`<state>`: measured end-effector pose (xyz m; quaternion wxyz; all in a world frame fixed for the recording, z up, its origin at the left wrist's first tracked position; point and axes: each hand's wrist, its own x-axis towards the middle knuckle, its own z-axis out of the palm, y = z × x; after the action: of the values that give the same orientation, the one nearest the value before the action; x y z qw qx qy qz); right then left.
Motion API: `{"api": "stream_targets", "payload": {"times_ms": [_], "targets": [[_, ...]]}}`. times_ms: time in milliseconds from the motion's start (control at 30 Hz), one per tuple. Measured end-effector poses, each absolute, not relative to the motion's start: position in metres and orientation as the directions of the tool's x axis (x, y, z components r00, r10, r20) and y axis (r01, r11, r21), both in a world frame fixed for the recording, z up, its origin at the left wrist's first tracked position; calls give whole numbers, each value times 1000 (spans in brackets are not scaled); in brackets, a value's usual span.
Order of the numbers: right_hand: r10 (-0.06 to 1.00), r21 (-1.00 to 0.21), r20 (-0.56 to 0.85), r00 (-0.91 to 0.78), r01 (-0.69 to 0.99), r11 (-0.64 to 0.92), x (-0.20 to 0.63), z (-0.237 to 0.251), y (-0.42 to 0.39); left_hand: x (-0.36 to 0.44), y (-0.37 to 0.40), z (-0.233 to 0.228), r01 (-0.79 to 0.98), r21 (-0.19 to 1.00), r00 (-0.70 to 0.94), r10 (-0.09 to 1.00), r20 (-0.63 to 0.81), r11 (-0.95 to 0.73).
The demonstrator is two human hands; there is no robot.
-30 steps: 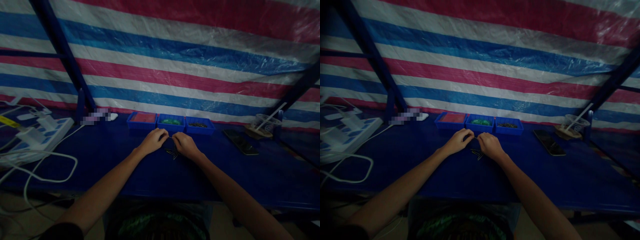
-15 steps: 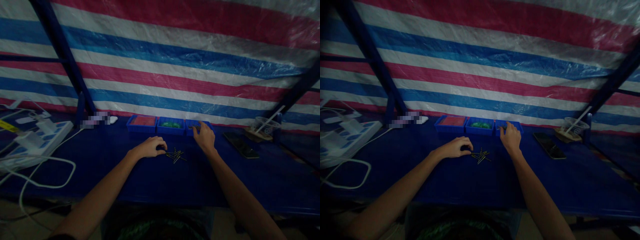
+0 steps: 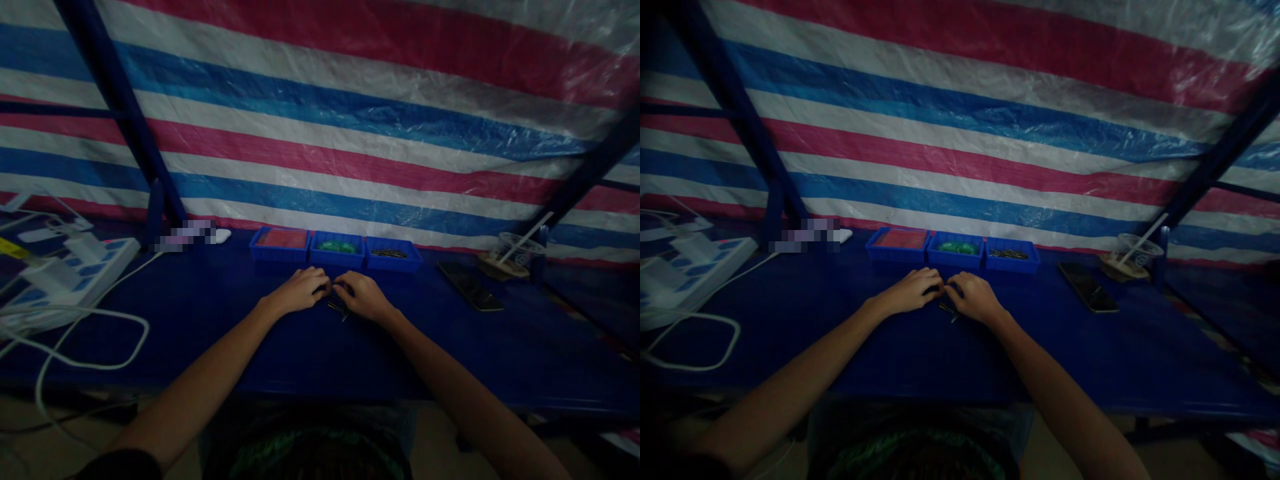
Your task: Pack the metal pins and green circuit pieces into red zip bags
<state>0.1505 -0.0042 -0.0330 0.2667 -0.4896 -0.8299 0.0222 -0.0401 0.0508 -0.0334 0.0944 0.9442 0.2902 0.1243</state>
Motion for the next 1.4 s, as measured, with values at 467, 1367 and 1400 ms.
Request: {"api": "stream_targets", "payload": {"times_ms": [467,1367,1400], "targets": [[831,-277,452,-323,835,476,151,-29,-5,-30,51,-36,600,356,652,696,301,-716],[719,-284,652,242,957,-65,227,-19,22,-43,37,-4,400,359,864,477,158,-843],[734,-282,637,237,957,-64,228,-20,22,-44,37,-4,399,336,876,463,135,-853]]}}
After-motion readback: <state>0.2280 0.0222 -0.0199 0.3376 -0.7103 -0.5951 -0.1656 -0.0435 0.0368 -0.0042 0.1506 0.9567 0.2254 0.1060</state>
